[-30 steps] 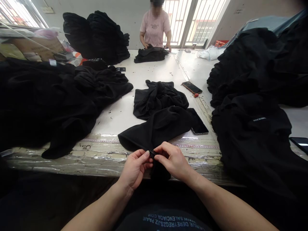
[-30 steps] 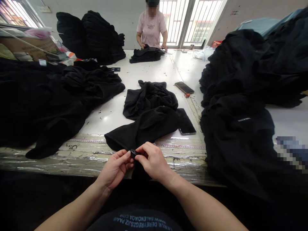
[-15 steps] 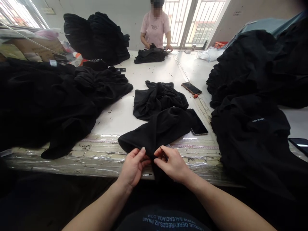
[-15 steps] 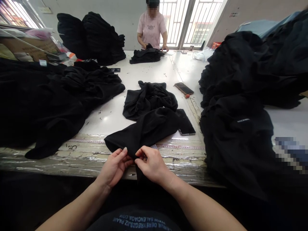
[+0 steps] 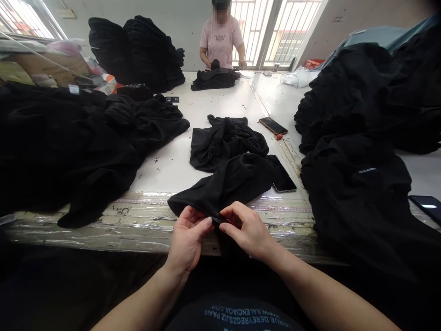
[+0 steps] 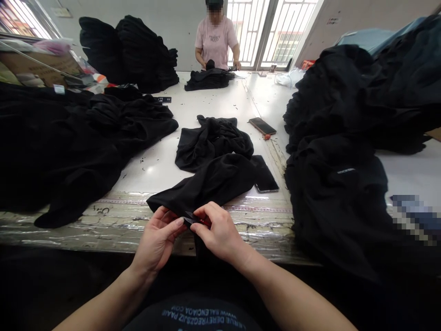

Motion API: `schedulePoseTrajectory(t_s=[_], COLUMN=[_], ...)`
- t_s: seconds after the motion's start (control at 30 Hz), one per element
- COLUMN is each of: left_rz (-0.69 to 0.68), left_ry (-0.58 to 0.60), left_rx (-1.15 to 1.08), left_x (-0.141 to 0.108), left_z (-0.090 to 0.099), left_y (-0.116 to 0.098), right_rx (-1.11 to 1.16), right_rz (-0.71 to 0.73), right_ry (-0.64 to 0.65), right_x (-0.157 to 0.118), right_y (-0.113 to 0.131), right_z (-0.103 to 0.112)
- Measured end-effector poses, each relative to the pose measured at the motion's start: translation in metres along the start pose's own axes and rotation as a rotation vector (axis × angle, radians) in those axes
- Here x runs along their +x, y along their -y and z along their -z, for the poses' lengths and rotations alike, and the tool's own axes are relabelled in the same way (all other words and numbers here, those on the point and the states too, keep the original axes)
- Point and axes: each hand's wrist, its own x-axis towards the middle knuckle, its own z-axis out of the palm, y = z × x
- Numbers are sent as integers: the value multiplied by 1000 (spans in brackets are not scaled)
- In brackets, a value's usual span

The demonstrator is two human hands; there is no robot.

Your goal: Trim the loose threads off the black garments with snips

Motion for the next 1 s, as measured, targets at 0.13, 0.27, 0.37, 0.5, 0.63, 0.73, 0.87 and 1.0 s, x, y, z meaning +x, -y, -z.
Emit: schedulePoseTrajectory(t_s=[0.13, 0.27, 0.37, 0.5, 0.63, 0.73, 0.87, 1.0], left_rz=[-7, -32, -28, -18, -25, -29, -29, -15], left_ry=[-2, -11, -7, 13, 20, 18, 20, 21], left_rx=[4, 4, 11, 16, 37, 45, 47, 44], left_x=[-1, -1, -1, -2, -3, -3, -3, -4], left_z=[-1, -3, -5, -6, -6, -5, -5, -4], left_y=[4, 9, 11, 11, 10, 10, 13, 16], right_rx=[-13, -3, 13, 56, 87, 99, 92, 62], right_rz=[29, 45, 26, -21, -55, -78, -70, -9], right_ry=[-16, -25, -22, -4, 11, 25, 23, -4], right_x=[-2, -2, -2, -2, -1, 0, 0, 1], right_y=[0, 1, 1, 0, -3, -4, -3, -1], right_z=[-5, -5, -4, -2, -1, 0, 0, -2])
